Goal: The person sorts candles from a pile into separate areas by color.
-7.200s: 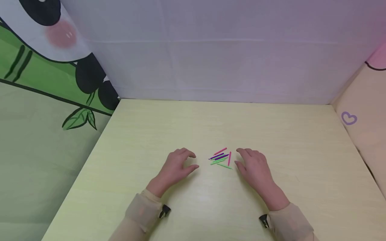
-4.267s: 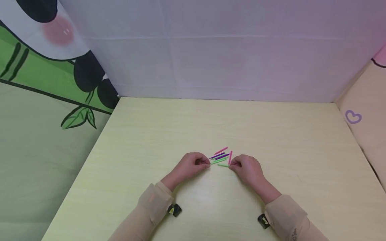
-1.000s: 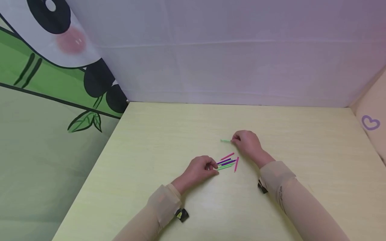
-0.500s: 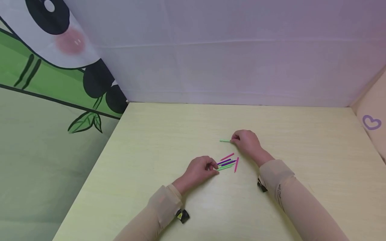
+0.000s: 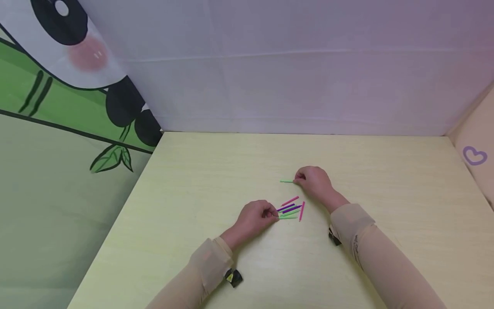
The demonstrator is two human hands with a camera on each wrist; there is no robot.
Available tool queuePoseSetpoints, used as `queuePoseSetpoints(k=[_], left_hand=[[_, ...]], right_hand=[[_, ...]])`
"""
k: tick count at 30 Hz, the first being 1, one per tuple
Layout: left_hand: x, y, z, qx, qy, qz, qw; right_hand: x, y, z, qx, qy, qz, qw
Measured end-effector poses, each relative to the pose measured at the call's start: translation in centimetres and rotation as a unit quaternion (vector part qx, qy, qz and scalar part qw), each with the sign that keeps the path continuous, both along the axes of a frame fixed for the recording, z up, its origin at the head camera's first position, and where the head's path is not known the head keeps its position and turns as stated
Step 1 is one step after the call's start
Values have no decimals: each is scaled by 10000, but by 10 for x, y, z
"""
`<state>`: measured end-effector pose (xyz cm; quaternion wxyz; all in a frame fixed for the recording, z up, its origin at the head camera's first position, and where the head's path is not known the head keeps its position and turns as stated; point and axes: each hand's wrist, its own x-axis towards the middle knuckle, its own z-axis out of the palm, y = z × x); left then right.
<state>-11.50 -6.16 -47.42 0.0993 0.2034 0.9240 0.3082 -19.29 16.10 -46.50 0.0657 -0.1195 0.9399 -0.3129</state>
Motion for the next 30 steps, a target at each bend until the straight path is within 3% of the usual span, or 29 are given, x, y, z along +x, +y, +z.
queuePoseSetpoints(k=[16,24,30], left_hand=[[9,-15,-3,85,-149,-45,9998],[10,-20,-4,368,-285,-76,9989],[6,-16,-3,694,-428,75,9966]], right_hand=[[14,-12,-7,-44,118,-110,9999],[21,-13,-6,-156,7,-165,9997],[18,-4,-4,-268,-76,-160,9995]])
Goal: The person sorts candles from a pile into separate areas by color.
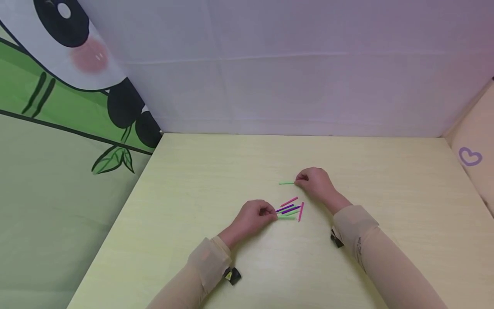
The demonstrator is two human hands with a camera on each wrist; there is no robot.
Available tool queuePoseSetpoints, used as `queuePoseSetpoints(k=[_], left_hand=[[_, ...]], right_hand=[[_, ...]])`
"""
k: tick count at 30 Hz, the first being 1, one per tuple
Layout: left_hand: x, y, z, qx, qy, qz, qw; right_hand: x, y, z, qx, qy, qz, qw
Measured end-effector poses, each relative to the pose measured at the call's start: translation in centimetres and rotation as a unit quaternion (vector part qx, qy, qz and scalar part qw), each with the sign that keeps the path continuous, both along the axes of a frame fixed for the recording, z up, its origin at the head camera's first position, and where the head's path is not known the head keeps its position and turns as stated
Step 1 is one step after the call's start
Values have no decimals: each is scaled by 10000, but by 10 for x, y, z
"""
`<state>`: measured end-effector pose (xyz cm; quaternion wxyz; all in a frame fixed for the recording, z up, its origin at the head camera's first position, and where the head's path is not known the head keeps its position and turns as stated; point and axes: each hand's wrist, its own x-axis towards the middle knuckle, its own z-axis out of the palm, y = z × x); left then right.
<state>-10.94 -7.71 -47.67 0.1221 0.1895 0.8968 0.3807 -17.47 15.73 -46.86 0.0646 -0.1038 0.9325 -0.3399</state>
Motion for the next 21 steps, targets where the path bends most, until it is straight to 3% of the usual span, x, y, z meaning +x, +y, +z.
queuePoseSetpoints(k=[8,21], left_hand=[[-7,3,1,240,-285,239,9990],[-27,13,-1,368,-204,579,9974]], right_hand=[[1,11,0,-129,-133,34,9998],[-2,24,3,-385,-169,222,9989]])
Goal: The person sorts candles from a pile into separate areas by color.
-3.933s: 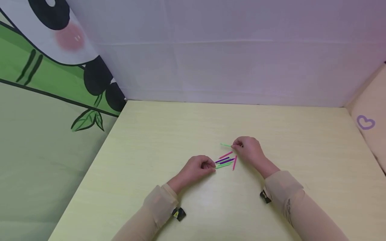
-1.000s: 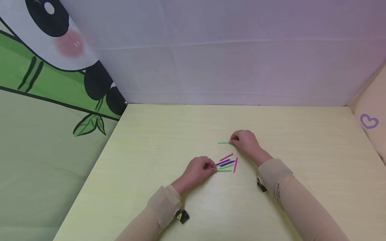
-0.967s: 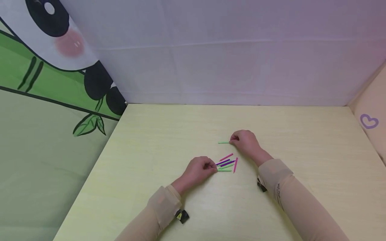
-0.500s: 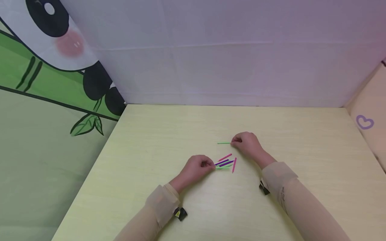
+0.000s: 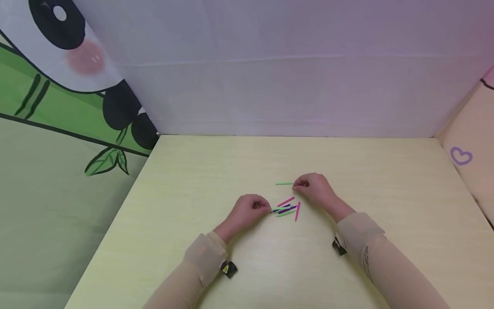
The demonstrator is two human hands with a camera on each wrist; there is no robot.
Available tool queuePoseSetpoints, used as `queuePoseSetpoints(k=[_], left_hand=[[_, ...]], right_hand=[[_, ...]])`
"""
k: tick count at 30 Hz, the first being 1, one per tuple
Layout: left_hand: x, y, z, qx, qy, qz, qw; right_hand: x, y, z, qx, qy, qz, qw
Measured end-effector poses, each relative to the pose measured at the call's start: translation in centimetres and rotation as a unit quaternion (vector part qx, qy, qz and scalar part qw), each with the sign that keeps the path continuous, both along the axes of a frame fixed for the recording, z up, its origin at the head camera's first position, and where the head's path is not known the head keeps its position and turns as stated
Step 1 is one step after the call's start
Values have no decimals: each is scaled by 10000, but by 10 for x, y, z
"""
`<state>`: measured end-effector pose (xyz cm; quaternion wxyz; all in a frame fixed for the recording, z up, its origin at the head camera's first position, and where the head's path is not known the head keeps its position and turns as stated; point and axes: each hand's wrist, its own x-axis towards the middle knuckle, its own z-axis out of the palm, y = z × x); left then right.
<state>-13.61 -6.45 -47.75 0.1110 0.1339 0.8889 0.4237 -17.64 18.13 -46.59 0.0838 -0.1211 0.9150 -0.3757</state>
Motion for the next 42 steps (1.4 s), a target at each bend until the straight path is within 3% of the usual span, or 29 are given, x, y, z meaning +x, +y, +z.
queuePoseSetpoints(k=[12,16,25,42], left_hand=[[-12,1,6,85,-42,131,9999],[-13,-3,8,67,-42,91,9999],[-13,-10,9,57,0,15,10000],[-21,-10,11,160,27,-13,9999]], right_hand=[[4,4,6,-160,-370,17,9992],[12,2,5,-182,-470,-19,9987],[28,-1,0,-161,-447,-42,9989],[38,-1,-2,-172,-399,106,9990]])
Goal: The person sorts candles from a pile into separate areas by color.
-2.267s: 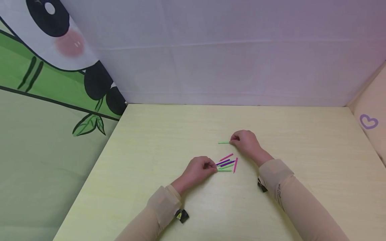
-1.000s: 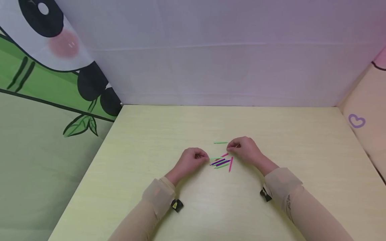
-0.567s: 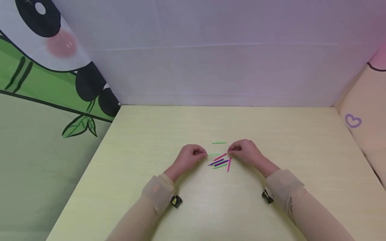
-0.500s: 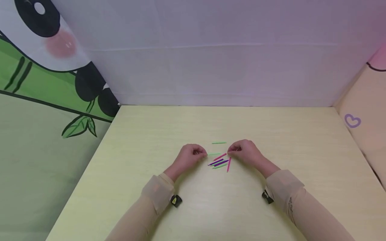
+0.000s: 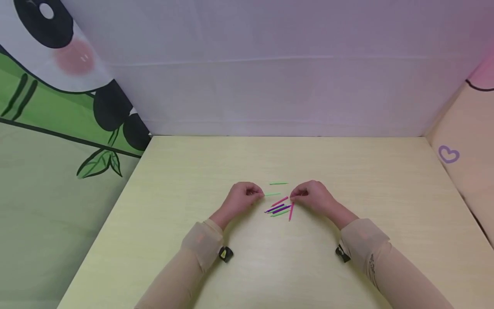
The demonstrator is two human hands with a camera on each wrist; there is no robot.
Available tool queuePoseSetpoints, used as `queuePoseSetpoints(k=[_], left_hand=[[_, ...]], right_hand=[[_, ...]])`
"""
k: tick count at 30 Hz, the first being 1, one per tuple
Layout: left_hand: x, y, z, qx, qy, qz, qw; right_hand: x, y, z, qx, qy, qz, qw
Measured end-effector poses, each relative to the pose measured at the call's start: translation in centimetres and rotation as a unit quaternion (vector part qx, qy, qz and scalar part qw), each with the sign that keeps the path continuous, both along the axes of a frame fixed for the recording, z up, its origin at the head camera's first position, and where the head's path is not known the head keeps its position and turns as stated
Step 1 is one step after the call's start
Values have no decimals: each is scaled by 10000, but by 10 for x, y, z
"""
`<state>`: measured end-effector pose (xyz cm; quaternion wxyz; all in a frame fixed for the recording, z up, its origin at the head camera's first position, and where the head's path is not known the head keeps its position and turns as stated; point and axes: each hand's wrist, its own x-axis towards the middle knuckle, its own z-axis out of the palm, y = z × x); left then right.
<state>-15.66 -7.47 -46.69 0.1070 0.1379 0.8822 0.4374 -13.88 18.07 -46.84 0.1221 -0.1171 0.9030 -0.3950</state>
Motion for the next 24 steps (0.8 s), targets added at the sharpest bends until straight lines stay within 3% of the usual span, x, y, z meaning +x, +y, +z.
queuePoseSetpoints(k=[24], left_hand=[[-15,12,-3,-53,-48,118,9999]], right_hand=[[-6,10,-4,-112,230,290,9993]])
